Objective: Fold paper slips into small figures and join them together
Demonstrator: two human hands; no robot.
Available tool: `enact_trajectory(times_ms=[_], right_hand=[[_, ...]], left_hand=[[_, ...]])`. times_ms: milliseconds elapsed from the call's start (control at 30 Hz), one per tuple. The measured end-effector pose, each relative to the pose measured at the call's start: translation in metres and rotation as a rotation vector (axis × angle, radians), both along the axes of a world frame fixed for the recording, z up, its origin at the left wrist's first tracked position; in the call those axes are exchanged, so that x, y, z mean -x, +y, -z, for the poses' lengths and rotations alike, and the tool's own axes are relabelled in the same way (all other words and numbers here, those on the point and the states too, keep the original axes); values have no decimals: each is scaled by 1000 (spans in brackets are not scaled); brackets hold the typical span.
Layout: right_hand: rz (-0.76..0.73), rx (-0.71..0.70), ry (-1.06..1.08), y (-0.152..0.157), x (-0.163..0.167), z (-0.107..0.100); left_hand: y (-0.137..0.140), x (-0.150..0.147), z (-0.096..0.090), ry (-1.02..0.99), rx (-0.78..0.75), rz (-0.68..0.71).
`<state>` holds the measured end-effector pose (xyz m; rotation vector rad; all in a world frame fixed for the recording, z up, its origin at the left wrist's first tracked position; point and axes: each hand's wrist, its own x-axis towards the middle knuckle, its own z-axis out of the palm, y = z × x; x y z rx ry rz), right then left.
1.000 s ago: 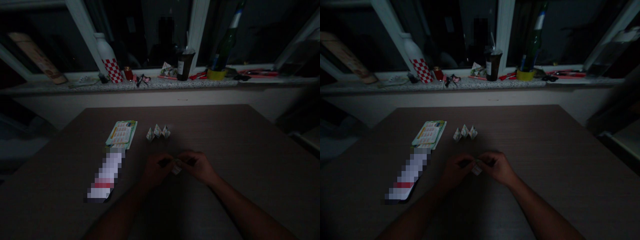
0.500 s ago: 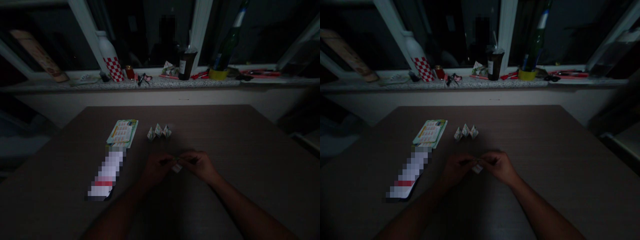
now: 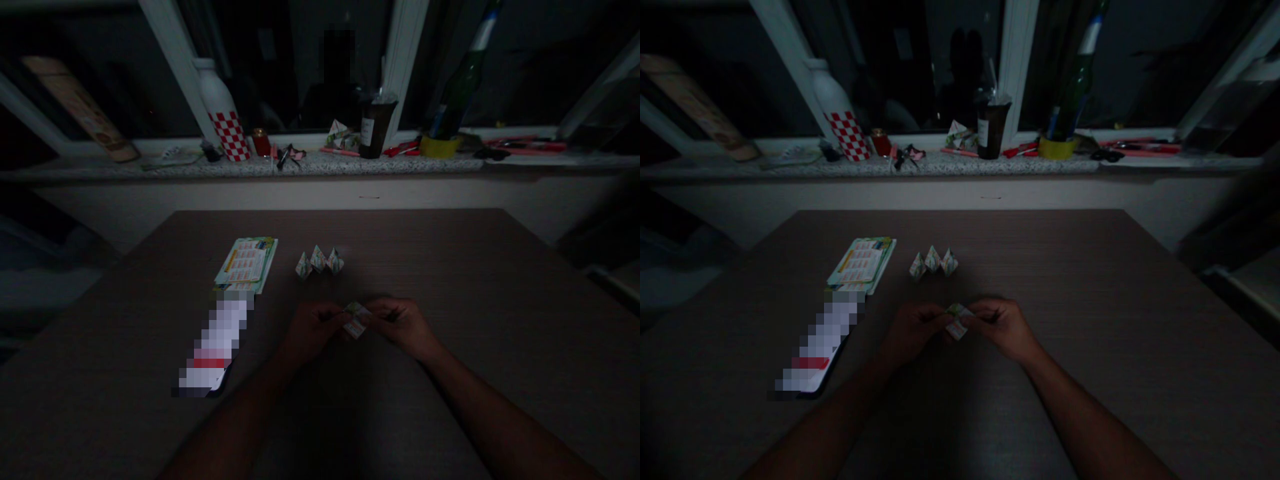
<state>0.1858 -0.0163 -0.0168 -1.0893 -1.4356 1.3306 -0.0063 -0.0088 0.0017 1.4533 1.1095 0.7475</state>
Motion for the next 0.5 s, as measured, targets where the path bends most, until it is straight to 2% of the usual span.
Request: enact_trajectory(times_ms=[67,300,500], right_hand=[[1,24,20,0,-1,1],[44,-28,-18,-1,-1,-2],[40,25,47,0,1,-4]], left_hand=[[-1,-1,-2,-17,-20,-25],[-3,-1,-7,13,-47,-23],[-1,-1,4,-69,67,11]])
